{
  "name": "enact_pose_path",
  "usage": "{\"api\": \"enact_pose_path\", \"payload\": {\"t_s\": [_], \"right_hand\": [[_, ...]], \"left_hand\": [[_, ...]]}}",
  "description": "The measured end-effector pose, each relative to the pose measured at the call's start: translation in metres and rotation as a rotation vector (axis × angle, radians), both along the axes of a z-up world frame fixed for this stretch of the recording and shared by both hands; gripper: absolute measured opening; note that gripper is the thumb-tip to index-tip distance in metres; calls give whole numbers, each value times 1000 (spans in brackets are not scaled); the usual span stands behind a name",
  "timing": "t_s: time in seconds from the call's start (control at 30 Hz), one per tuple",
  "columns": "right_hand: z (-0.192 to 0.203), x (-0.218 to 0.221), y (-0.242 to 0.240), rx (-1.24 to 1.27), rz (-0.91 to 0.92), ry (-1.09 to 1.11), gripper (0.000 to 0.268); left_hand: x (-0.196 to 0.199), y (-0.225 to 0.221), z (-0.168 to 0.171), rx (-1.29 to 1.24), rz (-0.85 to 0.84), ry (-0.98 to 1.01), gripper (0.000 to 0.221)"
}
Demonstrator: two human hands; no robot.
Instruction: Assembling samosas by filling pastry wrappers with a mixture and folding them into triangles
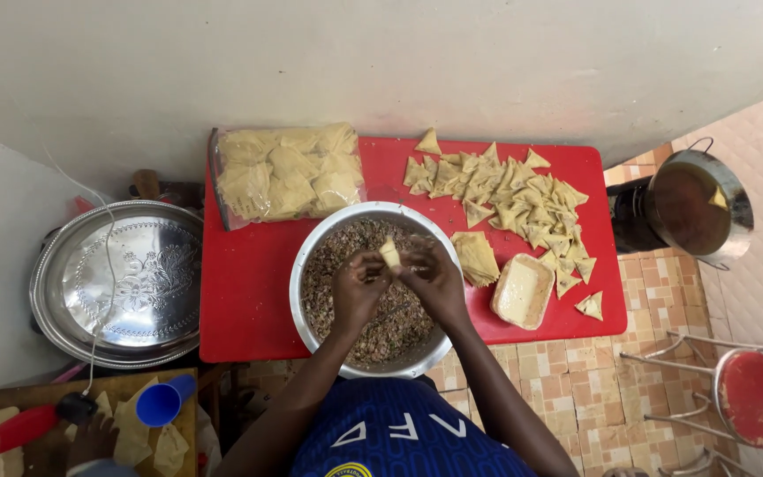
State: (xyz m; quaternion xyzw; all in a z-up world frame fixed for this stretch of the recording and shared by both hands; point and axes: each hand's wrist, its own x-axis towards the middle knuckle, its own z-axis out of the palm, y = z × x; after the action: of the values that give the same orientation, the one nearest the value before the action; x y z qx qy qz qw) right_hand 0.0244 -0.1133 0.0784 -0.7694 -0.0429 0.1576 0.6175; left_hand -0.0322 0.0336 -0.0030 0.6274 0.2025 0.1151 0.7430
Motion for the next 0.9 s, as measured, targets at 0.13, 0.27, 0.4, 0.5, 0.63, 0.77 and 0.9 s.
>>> {"api": "enact_pose_path", "payload": {"t_s": [0.13,0.27,0.4,0.5,0.63,0.77,0.9], "right_hand": [[-50,-1,-6,6,-108,22,61],[-43,1,4,235,-258,-19,31],[-58,3,-9,211,-112,-128,35],[-48,6,-6,88,-117,-363,27],[-21,16,-8,101,-30,-454,19],[21,17,1,-6,156,-552,22],[16,31,-3,-96,302,-584,28]], "left_hand": [[5,-5,3,42,23,-32,18],[0,-5,2,-18,72,25,24],[-1,-7,18,-135,29,51,33],[3,-2,-10,7,34,54,24],[0,-2,-10,140,3,57,25],[3,9,40,506,-145,-31,53],[-5,13,51,153,-491,-198,51]]}}
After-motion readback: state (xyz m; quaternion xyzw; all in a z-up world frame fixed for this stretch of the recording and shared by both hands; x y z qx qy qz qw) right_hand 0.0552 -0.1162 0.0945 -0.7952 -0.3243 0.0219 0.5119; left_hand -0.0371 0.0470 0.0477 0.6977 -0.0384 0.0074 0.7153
